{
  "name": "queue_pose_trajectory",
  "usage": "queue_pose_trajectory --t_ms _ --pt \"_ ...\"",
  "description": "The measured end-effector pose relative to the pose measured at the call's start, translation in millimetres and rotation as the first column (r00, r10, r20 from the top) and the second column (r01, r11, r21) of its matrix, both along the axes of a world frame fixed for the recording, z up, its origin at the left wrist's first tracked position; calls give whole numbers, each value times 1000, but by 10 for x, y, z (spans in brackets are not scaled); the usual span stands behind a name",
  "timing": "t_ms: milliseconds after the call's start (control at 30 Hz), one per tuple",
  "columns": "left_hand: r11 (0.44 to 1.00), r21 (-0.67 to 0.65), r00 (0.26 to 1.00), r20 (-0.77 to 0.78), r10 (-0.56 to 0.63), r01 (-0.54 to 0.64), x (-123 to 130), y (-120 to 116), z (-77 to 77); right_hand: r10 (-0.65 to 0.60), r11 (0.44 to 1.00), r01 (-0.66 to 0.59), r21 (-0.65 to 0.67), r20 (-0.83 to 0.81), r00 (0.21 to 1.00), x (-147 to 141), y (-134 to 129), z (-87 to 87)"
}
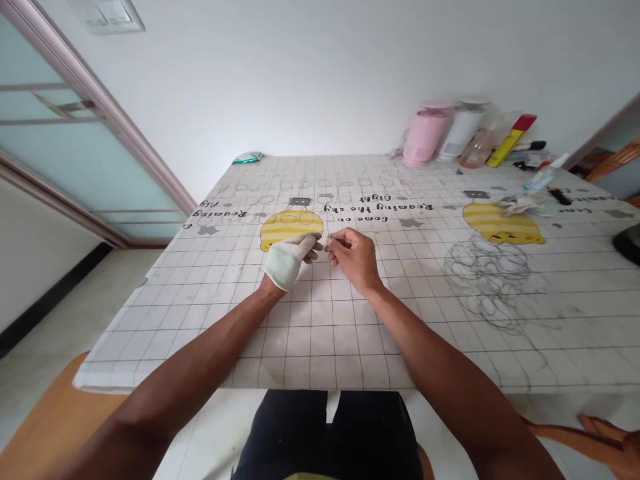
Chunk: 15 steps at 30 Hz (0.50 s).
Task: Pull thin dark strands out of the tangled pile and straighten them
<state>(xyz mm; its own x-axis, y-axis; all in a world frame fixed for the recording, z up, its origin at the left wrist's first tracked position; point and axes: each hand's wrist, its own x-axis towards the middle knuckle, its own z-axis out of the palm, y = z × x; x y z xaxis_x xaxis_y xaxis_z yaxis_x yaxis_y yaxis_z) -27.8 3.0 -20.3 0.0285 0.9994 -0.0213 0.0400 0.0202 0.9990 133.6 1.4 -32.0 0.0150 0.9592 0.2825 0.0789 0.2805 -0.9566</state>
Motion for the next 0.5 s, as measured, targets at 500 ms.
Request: queue_pose_trajectory --t_ms 500 --pt "1000 -8 968 248 23 -22 -9 79 -145 80 997 -79 -19 37 996 -85 -121 -24"
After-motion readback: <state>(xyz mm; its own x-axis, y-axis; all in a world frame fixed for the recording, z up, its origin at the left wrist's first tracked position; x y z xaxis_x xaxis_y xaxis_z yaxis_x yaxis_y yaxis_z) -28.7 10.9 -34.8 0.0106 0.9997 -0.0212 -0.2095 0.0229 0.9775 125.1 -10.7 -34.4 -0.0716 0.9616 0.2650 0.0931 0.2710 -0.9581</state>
